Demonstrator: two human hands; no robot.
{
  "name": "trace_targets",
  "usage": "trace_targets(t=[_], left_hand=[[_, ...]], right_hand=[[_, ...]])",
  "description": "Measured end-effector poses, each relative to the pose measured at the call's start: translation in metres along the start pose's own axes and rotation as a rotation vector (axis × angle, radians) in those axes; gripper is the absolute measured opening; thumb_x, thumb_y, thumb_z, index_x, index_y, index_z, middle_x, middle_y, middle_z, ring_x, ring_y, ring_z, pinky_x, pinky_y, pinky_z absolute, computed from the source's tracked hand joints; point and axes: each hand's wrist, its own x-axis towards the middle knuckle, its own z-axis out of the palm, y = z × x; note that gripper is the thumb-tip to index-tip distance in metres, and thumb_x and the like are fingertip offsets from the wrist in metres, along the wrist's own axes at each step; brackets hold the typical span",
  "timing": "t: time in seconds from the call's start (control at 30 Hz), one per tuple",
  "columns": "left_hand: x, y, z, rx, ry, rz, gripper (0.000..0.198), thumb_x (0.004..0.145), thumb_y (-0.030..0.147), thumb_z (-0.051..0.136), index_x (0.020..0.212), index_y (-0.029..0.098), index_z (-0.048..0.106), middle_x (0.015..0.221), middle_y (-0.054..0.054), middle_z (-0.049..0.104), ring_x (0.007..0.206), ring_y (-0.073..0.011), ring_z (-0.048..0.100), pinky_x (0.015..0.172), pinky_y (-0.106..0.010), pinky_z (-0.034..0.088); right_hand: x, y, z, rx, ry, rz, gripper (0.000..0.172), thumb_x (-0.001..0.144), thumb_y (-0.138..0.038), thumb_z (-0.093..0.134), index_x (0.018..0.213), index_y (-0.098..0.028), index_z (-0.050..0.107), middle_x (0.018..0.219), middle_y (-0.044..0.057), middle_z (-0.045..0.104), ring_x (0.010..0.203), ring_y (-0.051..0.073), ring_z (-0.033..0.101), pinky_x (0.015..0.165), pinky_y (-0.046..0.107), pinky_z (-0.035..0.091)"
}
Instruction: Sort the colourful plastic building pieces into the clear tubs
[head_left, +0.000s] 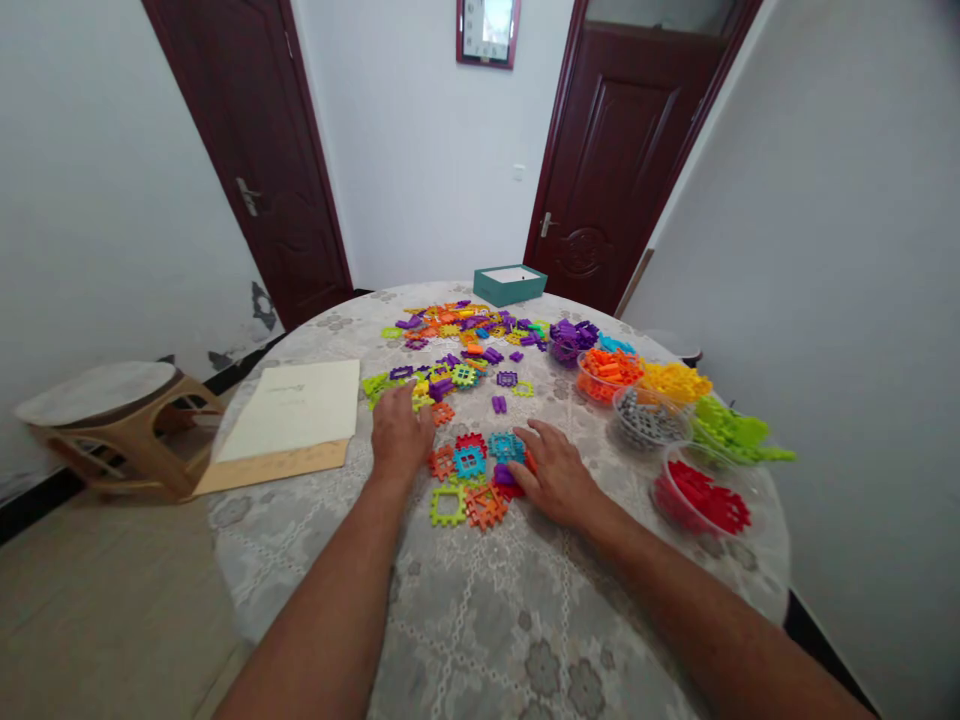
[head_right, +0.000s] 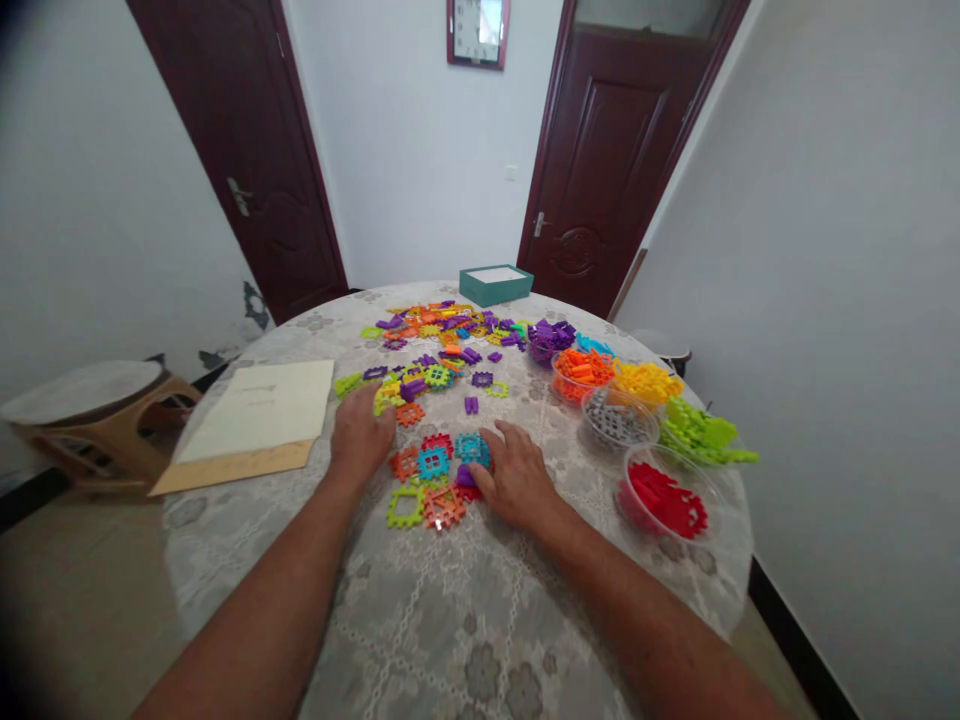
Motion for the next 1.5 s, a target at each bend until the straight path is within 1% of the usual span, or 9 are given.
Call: trace_targets(t=[0.13,0.23,0.47,0.6,0.77,1.0,1.17,1.3,1.5], left_hand=[[-0.011,-0.002,0.013,0.225,-0.237,0.055,0.046,0.091,0.029,0.064,0.134,0.013,0.067,0.144,-0.025,0.059,0.136,-0.0396,0.054,0.117,-0.053,0.039],[-0.015,0.003,0.017,0.313,-0.296,0.097,0.041,0.093,0.034,0.063,0.130,0.017,0.070,0.145,-0.020,0.059,0.132,-0.0364,0.057,0.113,-0.050,0.043],[-0.018,0.017,0.015,0.176,-0.449,0.305,0.023,0.097,0.031,0.059,0.112,0.021,0.073,0.120,-0.012,0.072,0.118,-0.0267,0.065,0.108,-0.041,0.048],[-0.024,0.024,0.015,0.131,-0.505,0.374,0.023,0.096,0.028,0.061,0.114,0.022,0.073,0.114,-0.009,0.075,0.111,-0.0246,0.068,0.104,-0.037,0.051],[-0.023,0.023,0.011,0.036,-0.431,0.342,0.025,0.099,0.029,0.058,0.119,0.023,0.072,0.117,-0.008,0.077,0.114,-0.0239,0.069,0.106,-0.038,0.051],[0.017,-0.013,-0.007,0.178,-0.107,0.016,0.043,0.095,0.023,0.059,0.137,0.018,0.061,0.139,-0.016,0.064,0.134,-0.0289,0.059,0.116,-0.043,0.047],[0.062,-0.042,-0.011,0.477,-0.228,-0.097,0.060,0.096,0.030,0.058,0.153,0.018,0.050,0.158,-0.019,0.048,0.148,-0.0320,0.046,0.121,-0.043,0.041],[0.086,-0.055,0.002,0.510,-0.324,-0.077,0.060,0.100,0.043,0.052,0.153,0.015,0.051,0.153,-0.021,0.053,0.147,-0.0331,0.046,0.124,-0.044,0.035],[0.099,-0.058,0.025,0.522,-0.454,-0.038,0.062,0.103,0.061,0.037,0.156,0.031,0.051,0.152,-0.016,0.057,0.141,-0.0386,0.049,0.116,-0.057,0.037]], right_hand=[[-0.005,0.005,0.018,-0.005,-0.030,0.027,0.049,0.105,-0.046,0.051,0.148,-0.024,0.060,0.151,0.017,0.058,0.141,0.035,0.052,0.118,0.056,0.041],[-0.006,0.007,0.022,-0.015,-0.027,-0.005,0.047,0.107,-0.044,0.046,0.146,-0.022,0.061,0.149,0.015,0.060,0.140,0.032,0.052,0.120,0.054,0.039],[-0.008,0.006,0.016,0.022,-0.023,-0.095,0.052,0.106,-0.046,0.050,0.150,-0.020,0.058,0.153,0.017,0.056,0.142,0.031,0.050,0.121,0.052,0.038],[-0.009,0.009,0.015,0.034,-0.068,-0.198,0.061,0.100,-0.053,0.061,0.151,-0.022,0.056,0.159,0.017,0.050,0.145,0.033,0.047,0.122,0.056,0.035],[-0.007,0.018,0.022,-0.007,-0.019,-0.110,0.048,0.103,-0.047,0.056,0.143,-0.021,0.063,0.152,0.017,0.057,0.138,0.033,0.053,0.118,0.056,0.039],[-0.006,0.027,0.029,-0.019,0.093,-0.076,0.038,0.104,-0.037,0.051,0.135,-0.022,0.067,0.142,0.015,0.063,0.133,0.031,0.057,0.115,0.052,0.042],[-0.005,0.029,0.031,0.018,0.126,-0.093,0.037,0.106,-0.038,0.049,0.133,-0.020,0.068,0.139,0.015,0.065,0.129,0.031,0.058,0.113,0.051,0.044],[-0.005,0.028,0.033,0.027,0.123,-0.101,0.037,0.106,-0.037,0.049,0.131,-0.018,0.068,0.138,0.016,0.066,0.129,0.031,0.059,0.113,0.052,0.045],[-0.006,0.024,0.033,0.022,0.126,-0.090,0.035,0.106,-0.035,0.050,0.131,-0.019,0.068,0.137,0.015,0.066,0.127,0.031,0.059,0.113,0.053,0.045]])
